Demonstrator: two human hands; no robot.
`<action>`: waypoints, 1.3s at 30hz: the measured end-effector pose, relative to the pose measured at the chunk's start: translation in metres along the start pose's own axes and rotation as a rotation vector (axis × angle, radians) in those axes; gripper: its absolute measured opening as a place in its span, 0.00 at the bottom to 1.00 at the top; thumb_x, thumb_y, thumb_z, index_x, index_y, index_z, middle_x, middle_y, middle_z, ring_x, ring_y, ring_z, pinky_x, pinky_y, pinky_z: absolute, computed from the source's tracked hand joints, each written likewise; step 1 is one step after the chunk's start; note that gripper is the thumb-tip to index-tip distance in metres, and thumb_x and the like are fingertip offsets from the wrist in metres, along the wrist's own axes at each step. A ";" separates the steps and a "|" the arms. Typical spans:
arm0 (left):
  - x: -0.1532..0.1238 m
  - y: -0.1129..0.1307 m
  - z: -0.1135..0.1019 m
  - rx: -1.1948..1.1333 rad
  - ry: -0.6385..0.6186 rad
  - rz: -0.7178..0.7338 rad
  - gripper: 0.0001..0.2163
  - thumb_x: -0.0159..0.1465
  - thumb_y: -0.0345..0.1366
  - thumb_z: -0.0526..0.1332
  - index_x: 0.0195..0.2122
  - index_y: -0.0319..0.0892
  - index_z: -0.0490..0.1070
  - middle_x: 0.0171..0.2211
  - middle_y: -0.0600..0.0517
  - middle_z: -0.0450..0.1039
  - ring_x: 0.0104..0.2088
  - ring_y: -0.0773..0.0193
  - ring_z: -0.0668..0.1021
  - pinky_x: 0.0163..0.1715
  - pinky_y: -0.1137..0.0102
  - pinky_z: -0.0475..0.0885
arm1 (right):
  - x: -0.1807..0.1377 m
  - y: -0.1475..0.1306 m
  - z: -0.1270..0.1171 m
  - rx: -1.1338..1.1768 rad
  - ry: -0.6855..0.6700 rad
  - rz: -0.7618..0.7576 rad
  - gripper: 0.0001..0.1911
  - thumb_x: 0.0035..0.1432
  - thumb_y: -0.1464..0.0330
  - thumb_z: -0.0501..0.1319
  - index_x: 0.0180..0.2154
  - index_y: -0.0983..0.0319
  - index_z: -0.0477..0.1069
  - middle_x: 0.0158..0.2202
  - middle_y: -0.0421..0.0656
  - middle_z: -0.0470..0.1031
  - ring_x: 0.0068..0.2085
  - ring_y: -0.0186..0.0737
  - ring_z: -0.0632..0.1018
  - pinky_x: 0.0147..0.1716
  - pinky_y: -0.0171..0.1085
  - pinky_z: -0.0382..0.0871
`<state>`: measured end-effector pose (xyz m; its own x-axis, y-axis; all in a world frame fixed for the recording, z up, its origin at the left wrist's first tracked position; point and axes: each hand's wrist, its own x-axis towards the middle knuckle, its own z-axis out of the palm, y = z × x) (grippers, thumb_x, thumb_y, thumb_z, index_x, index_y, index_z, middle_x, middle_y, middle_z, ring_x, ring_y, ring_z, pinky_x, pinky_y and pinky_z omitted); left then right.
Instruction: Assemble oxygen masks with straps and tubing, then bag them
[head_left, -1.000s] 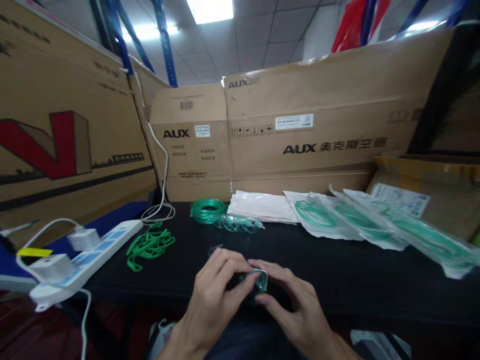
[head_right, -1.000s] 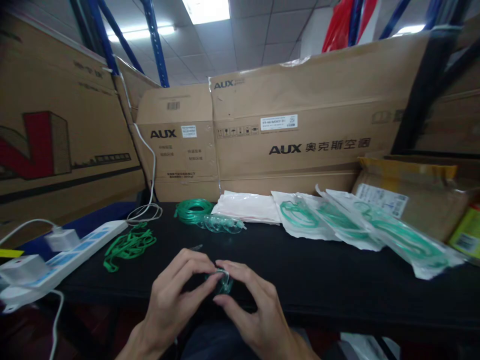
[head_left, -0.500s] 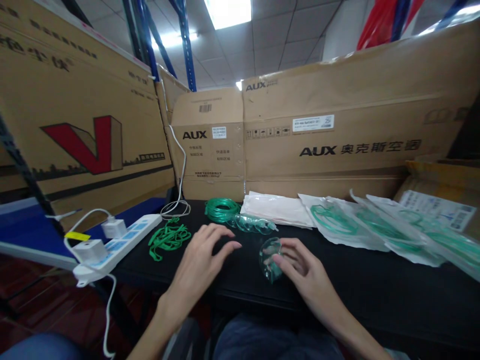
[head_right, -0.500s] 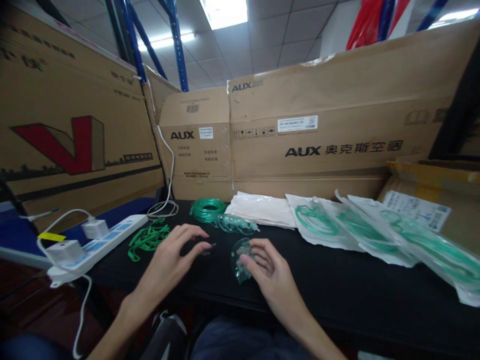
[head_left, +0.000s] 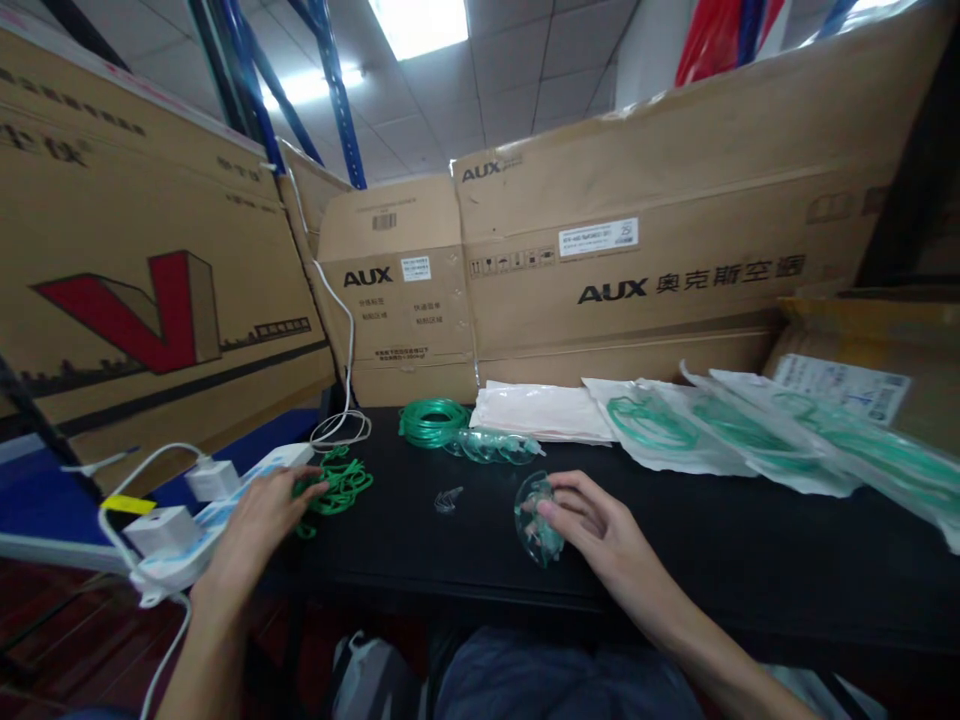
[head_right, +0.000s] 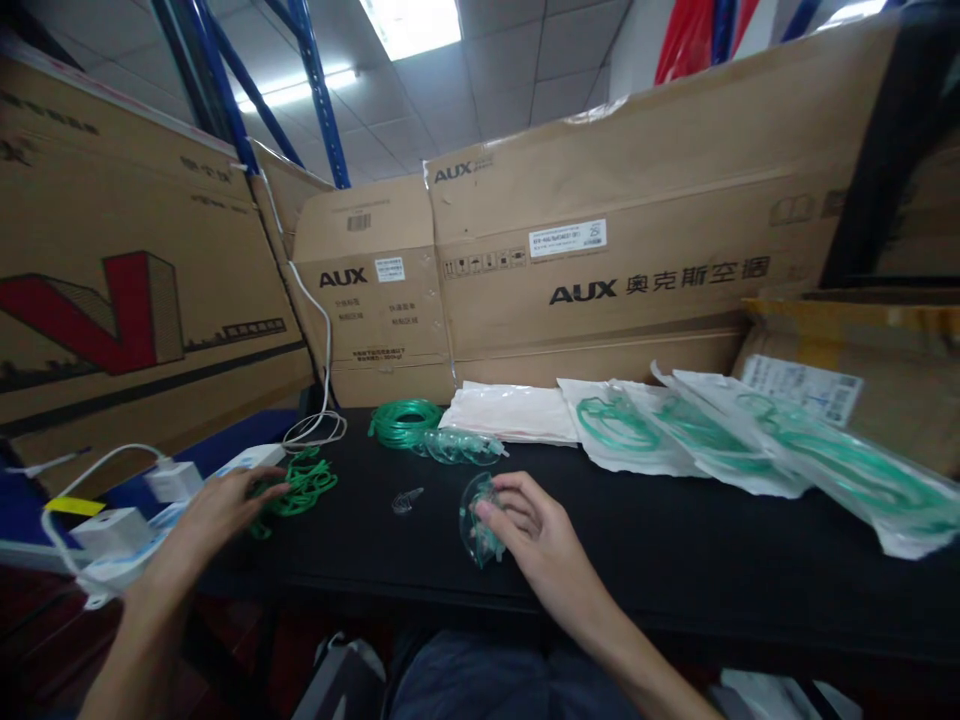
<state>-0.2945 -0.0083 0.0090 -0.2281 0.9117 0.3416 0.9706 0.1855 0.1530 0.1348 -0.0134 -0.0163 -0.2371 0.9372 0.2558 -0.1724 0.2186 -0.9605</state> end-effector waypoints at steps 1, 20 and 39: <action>0.000 -0.001 0.001 -0.013 -0.024 -0.015 0.21 0.61 0.47 0.58 0.46 0.38 0.79 0.46 0.37 0.80 0.48 0.39 0.80 0.48 0.54 0.73 | 0.000 0.000 0.000 0.002 0.001 0.000 0.25 0.50 0.50 0.71 0.41 0.60 0.71 0.38 0.46 0.80 0.43 0.46 0.81 0.44 0.40 0.75; 0.014 0.047 -0.043 -0.112 0.181 -0.029 0.19 0.63 0.50 0.55 0.46 0.46 0.79 0.43 0.48 0.82 0.44 0.49 0.81 0.43 0.65 0.71 | 0.001 0.002 -0.002 0.002 -0.016 0.004 0.25 0.52 0.50 0.71 0.42 0.60 0.71 0.38 0.46 0.80 0.43 0.45 0.82 0.43 0.40 0.76; 0.032 0.041 -0.025 -0.127 -0.126 0.038 0.24 0.57 0.54 0.60 0.47 0.45 0.81 0.45 0.47 0.82 0.45 0.49 0.81 0.44 0.67 0.73 | -0.001 -0.003 -0.001 0.018 -0.030 0.023 0.24 0.50 0.50 0.71 0.41 0.60 0.71 0.37 0.43 0.79 0.42 0.42 0.81 0.43 0.37 0.74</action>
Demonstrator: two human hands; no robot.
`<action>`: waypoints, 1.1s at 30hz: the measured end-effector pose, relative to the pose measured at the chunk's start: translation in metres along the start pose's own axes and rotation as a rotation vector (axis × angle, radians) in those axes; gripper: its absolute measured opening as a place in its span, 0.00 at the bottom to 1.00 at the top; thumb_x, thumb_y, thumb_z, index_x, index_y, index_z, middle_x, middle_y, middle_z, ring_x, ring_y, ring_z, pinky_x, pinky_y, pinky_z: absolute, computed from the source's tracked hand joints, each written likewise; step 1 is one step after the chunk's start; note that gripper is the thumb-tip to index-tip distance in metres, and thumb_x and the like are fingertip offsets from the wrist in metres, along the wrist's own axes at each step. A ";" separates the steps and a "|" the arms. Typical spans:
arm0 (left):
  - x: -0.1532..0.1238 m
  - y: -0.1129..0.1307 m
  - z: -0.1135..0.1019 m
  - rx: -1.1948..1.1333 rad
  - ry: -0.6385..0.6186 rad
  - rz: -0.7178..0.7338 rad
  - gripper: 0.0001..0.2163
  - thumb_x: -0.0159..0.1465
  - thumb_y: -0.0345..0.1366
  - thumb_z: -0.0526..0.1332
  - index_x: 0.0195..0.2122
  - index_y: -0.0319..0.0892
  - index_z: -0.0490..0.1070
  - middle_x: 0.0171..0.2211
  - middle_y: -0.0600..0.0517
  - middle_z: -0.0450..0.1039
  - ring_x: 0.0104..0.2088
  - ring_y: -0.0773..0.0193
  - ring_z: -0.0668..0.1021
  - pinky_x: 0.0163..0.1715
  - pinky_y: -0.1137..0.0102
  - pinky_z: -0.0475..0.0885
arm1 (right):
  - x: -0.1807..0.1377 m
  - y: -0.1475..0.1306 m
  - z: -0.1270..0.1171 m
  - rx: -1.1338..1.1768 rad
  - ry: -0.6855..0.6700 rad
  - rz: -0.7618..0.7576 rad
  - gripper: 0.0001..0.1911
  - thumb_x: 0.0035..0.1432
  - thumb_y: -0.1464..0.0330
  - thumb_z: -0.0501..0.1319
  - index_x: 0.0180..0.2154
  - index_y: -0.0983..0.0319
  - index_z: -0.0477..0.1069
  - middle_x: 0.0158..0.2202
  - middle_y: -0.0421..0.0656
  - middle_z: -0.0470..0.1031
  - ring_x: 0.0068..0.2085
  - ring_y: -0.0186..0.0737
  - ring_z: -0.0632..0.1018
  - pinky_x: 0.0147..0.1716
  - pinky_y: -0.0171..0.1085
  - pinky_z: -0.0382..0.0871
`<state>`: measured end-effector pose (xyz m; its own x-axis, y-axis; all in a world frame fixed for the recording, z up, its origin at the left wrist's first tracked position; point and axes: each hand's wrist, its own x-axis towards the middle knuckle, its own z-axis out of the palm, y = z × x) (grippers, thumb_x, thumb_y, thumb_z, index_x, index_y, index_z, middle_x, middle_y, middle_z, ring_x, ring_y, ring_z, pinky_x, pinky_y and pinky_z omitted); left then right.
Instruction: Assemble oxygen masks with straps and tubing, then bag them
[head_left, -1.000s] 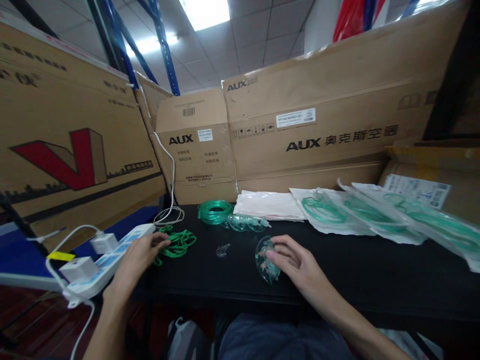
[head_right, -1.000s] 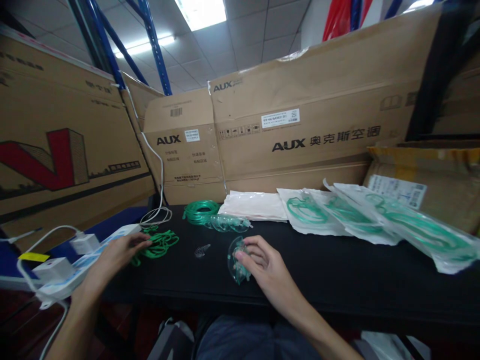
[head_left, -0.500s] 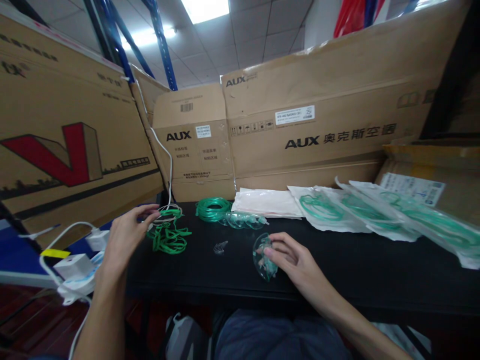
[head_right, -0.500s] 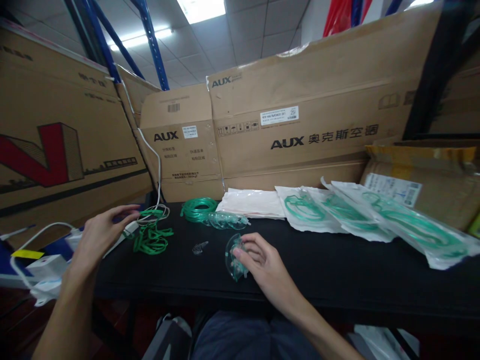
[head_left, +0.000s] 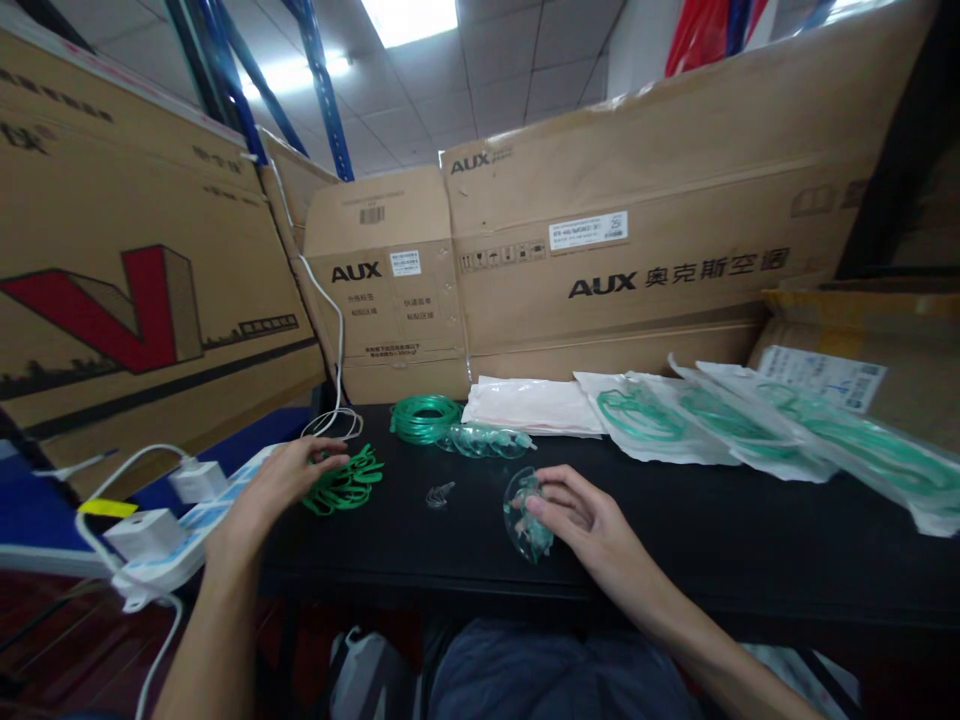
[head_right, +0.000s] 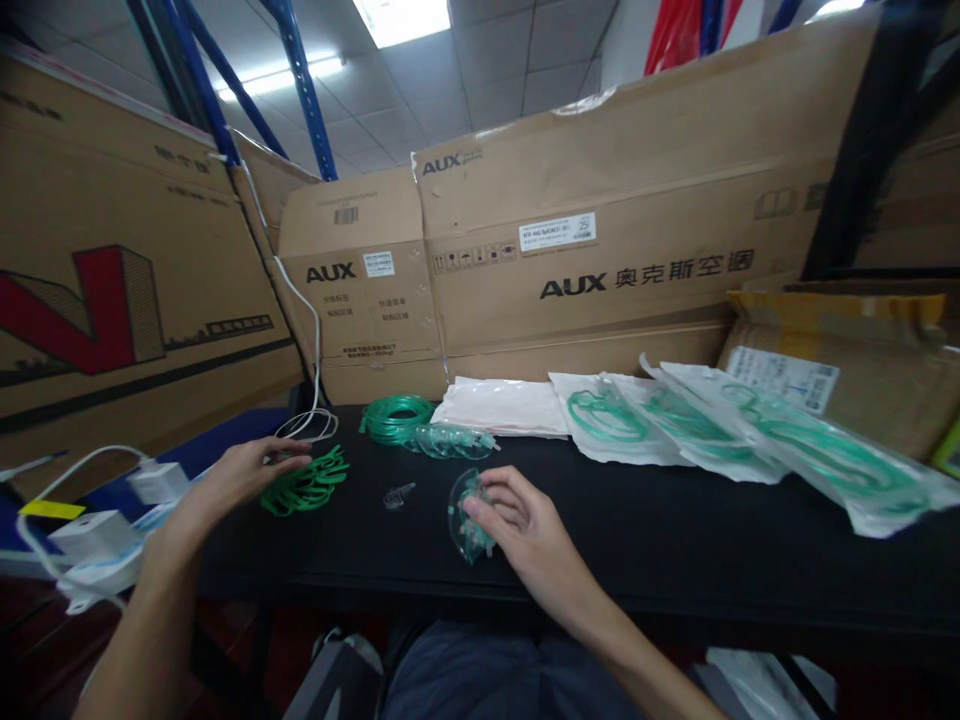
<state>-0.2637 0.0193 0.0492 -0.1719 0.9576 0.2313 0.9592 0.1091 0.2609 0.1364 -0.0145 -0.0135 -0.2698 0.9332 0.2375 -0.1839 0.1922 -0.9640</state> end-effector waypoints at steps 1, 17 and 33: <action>0.003 -0.002 0.005 0.010 -0.022 -0.001 0.23 0.56 0.53 0.61 0.46 0.44 0.81 0.44 0.47 0.83 0.45 0.49 0.82 0.43 0.67 0.73 | 0.000 0.000 0.000 0.004 -0.002 -0.002 0.24 0.50 0.51 0.71 0.41 0.60 0.71 0.37 0.43 0.79 0.42 0.42 0.81 0.42 0.37 0.74; 0.019 -0.003 0.012 0.008 -0.053 -0.046 0.20 0.56 0.52 0.62 0.41 0.46 0.82 0.36 0.51 0.84 0.39 0.53 0.83 0.35 0.72 0.72 | -0.001 -0.001 0.000 -0.006 -0.028 -0.006 0.24 0.52 0.51 0.70 0.41 0.60 0.70 0.38 0.43 0.78 0.42 0.42 0.80 0.44 0.38 0.73; 0.003 0.015 -0.029 -0.047 0.266 -0.052 0.21 0.64 0.54 0.58 0.47 0.46 0.80 0.48 0.49 0.82 0.53 0.46 0.78 0.47 0.66 0.68 | 0.000 0.002 -0.001 -0.001 -0.057 0.007 0.24 0.54 0.51 0.70 0.42 0.60 0.69 0.36 0.42 0.76 0.43 0.42 0.79 0.43 0.38 0.71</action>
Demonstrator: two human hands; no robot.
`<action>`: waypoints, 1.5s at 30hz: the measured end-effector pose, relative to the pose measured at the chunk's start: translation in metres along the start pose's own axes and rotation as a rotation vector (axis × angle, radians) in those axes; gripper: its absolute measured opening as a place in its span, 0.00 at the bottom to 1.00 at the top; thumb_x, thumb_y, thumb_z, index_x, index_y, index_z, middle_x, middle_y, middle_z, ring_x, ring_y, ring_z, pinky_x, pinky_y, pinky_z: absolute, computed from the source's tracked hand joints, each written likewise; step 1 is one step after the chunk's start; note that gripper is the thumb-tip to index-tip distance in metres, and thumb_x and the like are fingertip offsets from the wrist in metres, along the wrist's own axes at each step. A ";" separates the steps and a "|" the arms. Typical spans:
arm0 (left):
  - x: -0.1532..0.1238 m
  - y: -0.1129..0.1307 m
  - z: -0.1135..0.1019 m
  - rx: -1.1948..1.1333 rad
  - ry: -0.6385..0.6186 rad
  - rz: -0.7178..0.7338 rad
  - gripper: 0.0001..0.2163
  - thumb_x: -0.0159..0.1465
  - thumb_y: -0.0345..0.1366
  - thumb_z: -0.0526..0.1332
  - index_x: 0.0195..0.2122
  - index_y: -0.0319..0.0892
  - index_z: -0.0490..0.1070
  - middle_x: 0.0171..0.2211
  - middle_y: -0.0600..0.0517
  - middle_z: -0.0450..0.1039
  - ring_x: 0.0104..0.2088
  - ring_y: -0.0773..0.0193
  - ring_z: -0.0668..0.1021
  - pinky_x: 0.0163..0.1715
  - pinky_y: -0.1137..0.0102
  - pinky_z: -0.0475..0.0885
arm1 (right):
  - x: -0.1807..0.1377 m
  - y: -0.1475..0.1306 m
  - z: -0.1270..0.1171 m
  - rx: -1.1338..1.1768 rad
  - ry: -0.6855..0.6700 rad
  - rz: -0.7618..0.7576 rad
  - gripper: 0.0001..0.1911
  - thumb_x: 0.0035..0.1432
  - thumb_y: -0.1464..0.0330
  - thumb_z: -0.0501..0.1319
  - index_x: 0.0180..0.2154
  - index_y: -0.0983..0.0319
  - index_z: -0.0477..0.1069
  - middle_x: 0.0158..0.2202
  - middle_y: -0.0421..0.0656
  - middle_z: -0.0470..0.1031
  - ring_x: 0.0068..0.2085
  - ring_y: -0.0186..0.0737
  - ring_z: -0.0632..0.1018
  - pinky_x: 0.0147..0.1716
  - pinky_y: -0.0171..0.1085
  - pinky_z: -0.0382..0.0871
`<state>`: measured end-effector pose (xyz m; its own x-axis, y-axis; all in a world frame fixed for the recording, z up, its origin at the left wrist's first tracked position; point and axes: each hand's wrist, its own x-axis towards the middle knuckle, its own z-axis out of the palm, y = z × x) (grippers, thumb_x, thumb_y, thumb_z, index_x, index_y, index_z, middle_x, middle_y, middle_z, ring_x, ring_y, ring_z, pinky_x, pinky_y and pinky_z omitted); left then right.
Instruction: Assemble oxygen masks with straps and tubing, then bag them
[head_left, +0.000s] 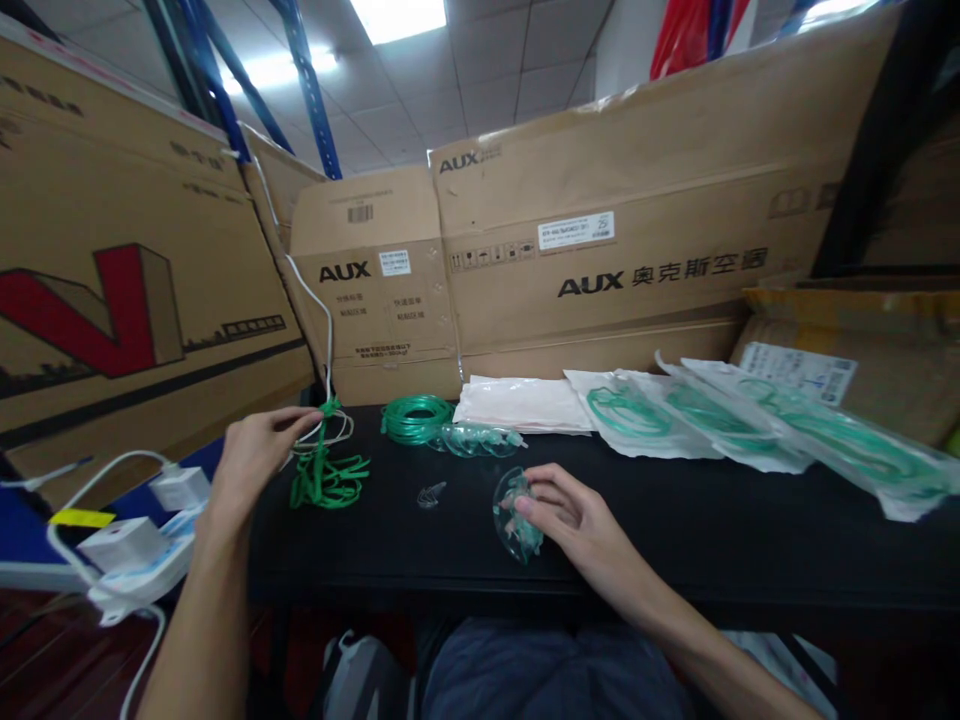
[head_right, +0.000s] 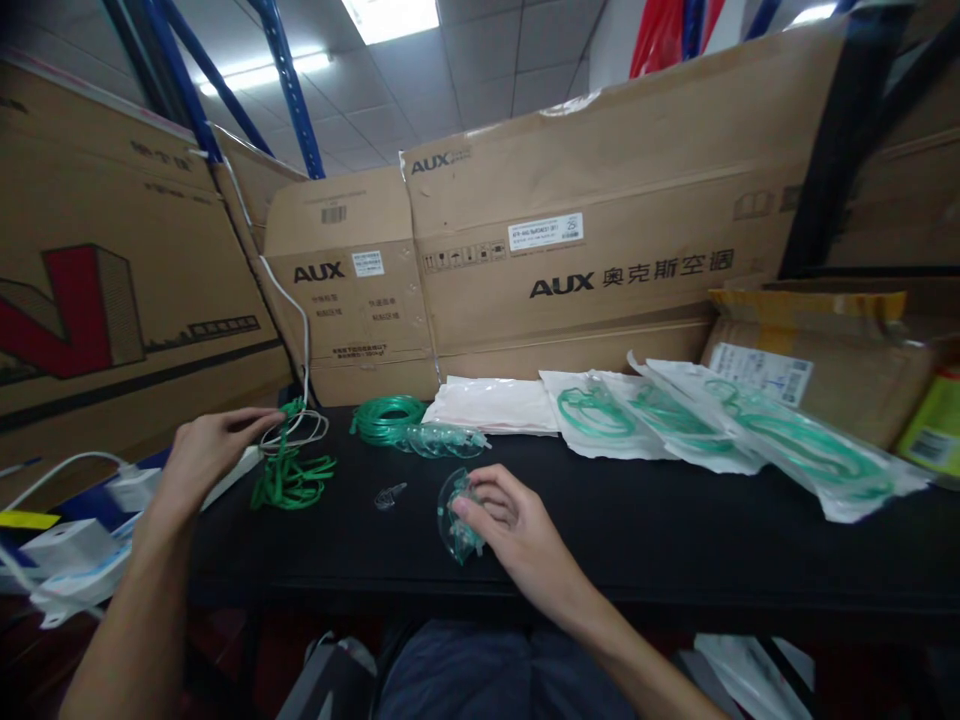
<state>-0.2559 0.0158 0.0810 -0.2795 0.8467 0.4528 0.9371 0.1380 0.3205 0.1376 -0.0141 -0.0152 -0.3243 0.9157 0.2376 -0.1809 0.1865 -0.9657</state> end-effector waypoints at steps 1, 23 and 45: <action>-0.001 0.003 -0.005 -0.020 0.043 -0.003 0.22 0.64 0.55 0.58 0.49 0.46 0.79 0.49 0.49 0.81 0.53 0.47 0.78 0.48 0.67 0.68 | 0.000 0.000 0.000 -0.002 -0.001 -0.002 0.23 0.54 0.52 0.70 0.42 0.60 0.69 0.36 0.42 0.76 0.43 0.42 0.79 0.43 0.38 0.70; -0.020 0.107 0.004 -0.945 0.161 0.193 0.13 0.58 0.45 0.70 0.36 0.40 0.80 0.37 0.48 0.82 0.33 0.63 0.79 0.39 0.69 0.75 | -0.003 0.000 -0.003 0.090 0.054 -0.061 0.19 0.59 0.55 0.68 0.45 0.60 0.74 0.43 0.45 0.80 0.47 0.45 0.79 0.47 0.40 0.70; -0.034 0.189 0.038 -1.225 -0.283 0.225 0.20 0.59 0.53 0.67 0.37 0.39 0.78 0.33 0.49 0.77 0.32 0.64 0.79 0.34 0.72 0.77 | 0.004 -0.029 0.019 0.309 -0.140 0.061 0.17 0.59 0.55 0.66 0.44 0.59 0.78 0.43 0.45 0.78 0.38 0.42 0.77 0.35 0.38 0.72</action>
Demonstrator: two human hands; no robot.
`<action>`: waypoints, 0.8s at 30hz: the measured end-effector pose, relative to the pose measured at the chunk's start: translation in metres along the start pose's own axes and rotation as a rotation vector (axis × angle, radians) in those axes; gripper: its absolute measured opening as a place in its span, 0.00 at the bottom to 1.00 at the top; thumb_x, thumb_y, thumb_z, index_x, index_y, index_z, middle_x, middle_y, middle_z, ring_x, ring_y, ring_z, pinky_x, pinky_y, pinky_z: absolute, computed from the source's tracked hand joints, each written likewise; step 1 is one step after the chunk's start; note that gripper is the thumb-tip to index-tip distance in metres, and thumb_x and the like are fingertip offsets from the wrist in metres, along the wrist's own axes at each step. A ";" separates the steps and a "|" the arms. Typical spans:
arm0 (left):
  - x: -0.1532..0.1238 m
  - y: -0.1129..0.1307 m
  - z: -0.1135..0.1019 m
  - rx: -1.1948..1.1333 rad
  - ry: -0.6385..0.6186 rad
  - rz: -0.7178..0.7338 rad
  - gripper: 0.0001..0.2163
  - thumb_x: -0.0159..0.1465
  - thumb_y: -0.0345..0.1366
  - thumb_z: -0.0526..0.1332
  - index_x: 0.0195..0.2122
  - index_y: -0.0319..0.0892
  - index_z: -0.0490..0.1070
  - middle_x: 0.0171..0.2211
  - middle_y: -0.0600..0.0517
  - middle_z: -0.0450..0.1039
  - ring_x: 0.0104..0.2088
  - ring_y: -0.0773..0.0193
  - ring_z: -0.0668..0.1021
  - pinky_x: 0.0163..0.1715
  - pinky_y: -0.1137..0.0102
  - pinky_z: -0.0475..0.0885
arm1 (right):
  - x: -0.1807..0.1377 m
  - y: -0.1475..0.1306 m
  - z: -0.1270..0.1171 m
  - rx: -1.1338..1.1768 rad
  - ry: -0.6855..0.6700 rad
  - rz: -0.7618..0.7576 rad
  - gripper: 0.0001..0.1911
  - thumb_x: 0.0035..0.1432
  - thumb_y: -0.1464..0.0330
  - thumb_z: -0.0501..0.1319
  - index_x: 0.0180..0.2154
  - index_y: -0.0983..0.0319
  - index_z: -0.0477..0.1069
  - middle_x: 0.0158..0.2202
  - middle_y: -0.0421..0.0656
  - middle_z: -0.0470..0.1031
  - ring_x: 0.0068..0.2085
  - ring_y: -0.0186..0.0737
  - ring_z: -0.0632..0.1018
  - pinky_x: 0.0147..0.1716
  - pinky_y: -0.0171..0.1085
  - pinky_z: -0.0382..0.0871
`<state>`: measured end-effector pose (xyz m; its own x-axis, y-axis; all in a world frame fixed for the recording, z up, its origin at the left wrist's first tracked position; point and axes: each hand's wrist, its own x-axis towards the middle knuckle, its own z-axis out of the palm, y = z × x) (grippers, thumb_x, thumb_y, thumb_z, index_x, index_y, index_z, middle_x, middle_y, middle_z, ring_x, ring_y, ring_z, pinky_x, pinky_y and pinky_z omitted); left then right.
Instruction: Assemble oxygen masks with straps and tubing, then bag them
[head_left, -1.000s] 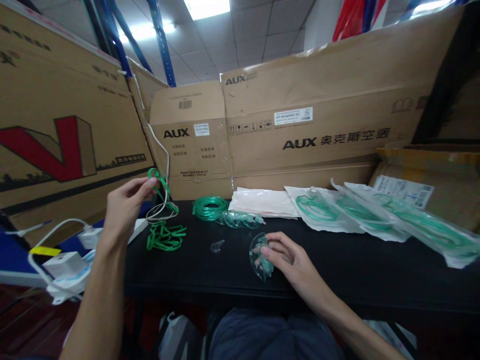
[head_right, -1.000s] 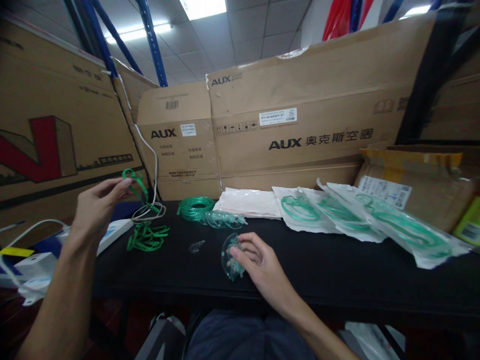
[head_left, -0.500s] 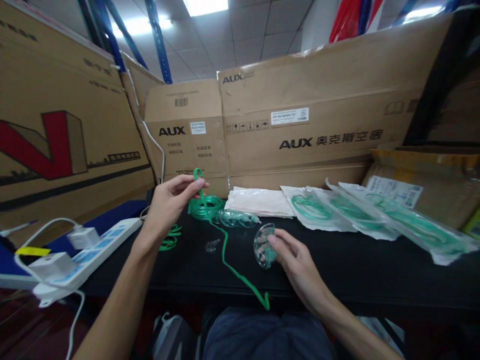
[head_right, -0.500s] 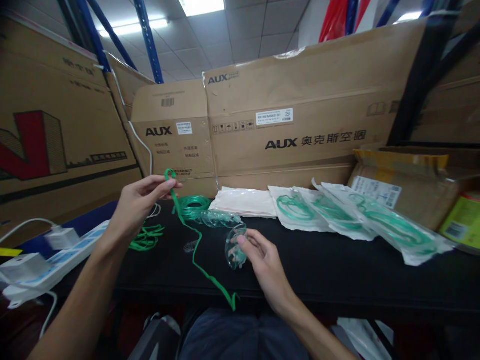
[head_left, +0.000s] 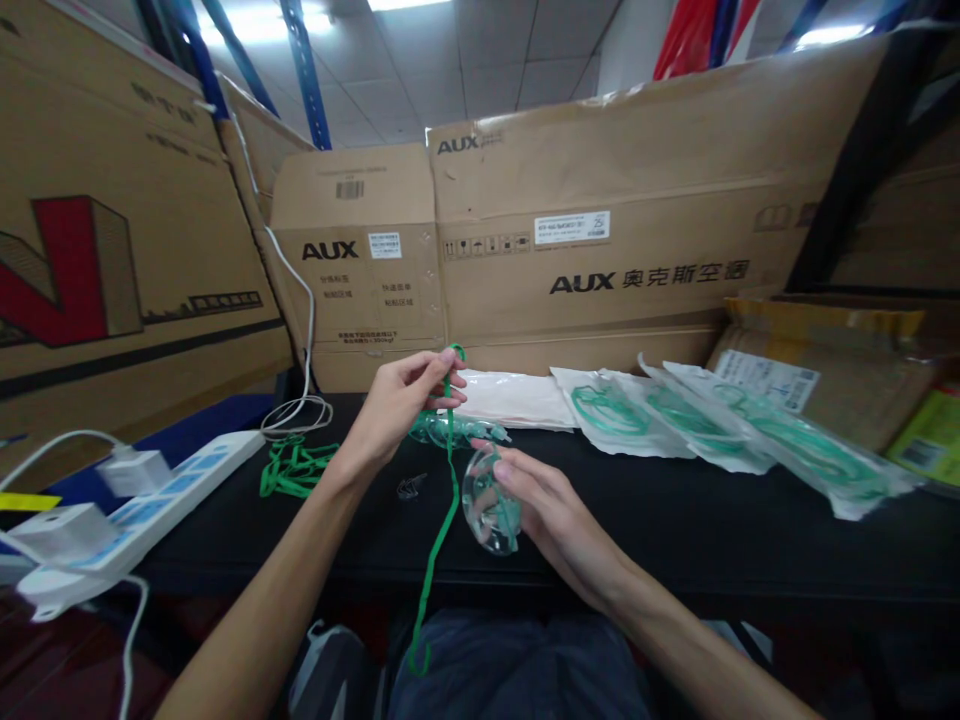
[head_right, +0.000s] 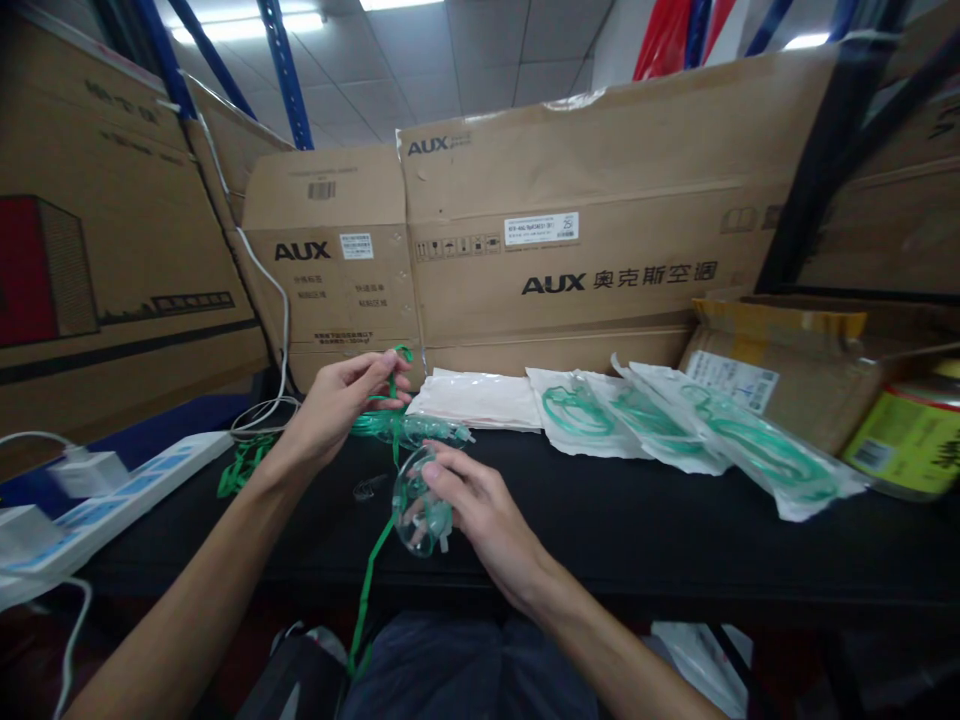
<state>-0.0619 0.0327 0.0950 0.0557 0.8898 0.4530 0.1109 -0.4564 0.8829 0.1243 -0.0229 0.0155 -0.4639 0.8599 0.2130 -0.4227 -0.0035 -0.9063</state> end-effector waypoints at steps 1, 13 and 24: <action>0.001 0.004 0.004 -0.039 0.004 0.006 0.19 0.59 0.53 0.68 0.36 0.39 0.78 0.32 0.50 0.76 0.31 0.66 0.79 0.33 0.73 0.77 | 0.003 0.001 0.004 0.040 -0.068 0.038 0.17 0.60 0.55 0.66 0.44 0.60 0.78 0.42 0.45 0.78 0.36 0.41 0.77 0.33 0.38 0.73; 0.019 0.054 -0.020 -0.361 0.210 0.073 0.06 0.68 0.34 0.63 0.38 0.38 0.78 0.26 0.57 0.69 0.25 0.77 0.72 0.26 0.83 0.70 | 0.002 -0.027 -0.009 -0.318 -0.313 0.185 0.19 0.52 0.53 0.70 0.33 0.63 0.79 0.32 0.39 0.76 0.34 0.35 0.73 0.38 0.34 0.65; 0.004 0.045 -0.039 -0.350 0.191 0.013 0.10 0.61 0.44 0.70 0.33 0.42 0.78 0.22 0.57 0.57 0.22 0.73 0.63 0.14 0.82 0.58 | 0.011 -0.055 -0.062 -0.814 -0.151 -0.003 0.19 0.56 0.51 0.66 0.31 0.61 0.78 0.27 0.38 0.72 0.28 0.35 0.68 0.28 0.33 0.60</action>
<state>-0.0952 0.0159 0.1410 -0.1344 0.8830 0.4498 -0.2348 -0.4694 0.8512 0.1906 0.0183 0.0453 -0.5877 0.7814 0.2098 0.2453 0.4192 -0.8741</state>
